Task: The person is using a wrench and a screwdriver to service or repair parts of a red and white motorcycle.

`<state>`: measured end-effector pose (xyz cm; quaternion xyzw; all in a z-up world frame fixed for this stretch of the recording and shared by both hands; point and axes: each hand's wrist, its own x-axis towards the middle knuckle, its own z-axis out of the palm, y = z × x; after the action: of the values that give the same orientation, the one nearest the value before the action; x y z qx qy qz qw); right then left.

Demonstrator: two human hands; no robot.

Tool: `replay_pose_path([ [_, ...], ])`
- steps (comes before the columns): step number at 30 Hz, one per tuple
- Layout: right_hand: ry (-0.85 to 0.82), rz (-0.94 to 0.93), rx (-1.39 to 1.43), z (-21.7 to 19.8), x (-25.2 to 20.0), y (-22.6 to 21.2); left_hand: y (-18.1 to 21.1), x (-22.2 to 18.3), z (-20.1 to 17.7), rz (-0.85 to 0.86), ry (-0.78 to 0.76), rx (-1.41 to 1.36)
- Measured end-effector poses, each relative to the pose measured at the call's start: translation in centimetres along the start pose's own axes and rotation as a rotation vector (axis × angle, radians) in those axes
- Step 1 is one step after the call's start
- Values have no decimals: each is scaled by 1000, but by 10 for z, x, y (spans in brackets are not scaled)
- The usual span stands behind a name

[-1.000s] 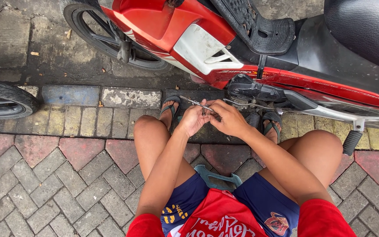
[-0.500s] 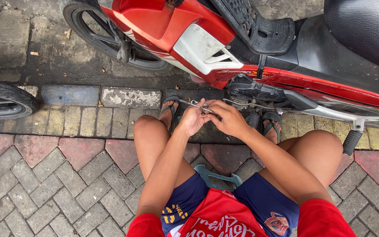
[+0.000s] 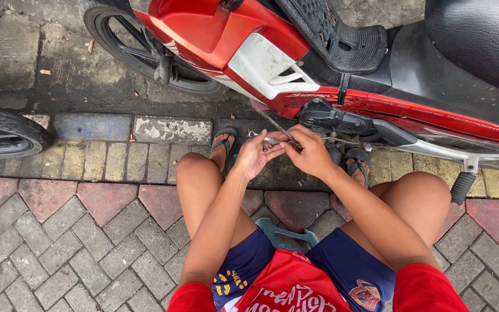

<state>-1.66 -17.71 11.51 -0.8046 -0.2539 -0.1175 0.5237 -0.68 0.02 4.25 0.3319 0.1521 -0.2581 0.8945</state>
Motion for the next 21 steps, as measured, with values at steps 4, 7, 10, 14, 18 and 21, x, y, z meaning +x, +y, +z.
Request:
replay_pose_path([
  [4, 44, 58, 36, -10, -3, 4, 0, 1, -3, 10, 5, 12],
  [7, 119, 198, 64, -22, -7, 8, -1, 4, -7, 27, 41, 90],
  [10, 166, 351, 80, -35, -12, 14, -6, 12, -17, 45, 70, 126],
  [14, 182, 587, 132, -43, -16, 18, -4, 7, -10, 80, 71, 119],
  [18, 177, 725, 228, -40, -23, 23, -8, 8, -9, 97, 32, 109],
  [21, 113, 744, 235, -36, -31, 30, -4, 3, -1, 102, -11, 121],
])
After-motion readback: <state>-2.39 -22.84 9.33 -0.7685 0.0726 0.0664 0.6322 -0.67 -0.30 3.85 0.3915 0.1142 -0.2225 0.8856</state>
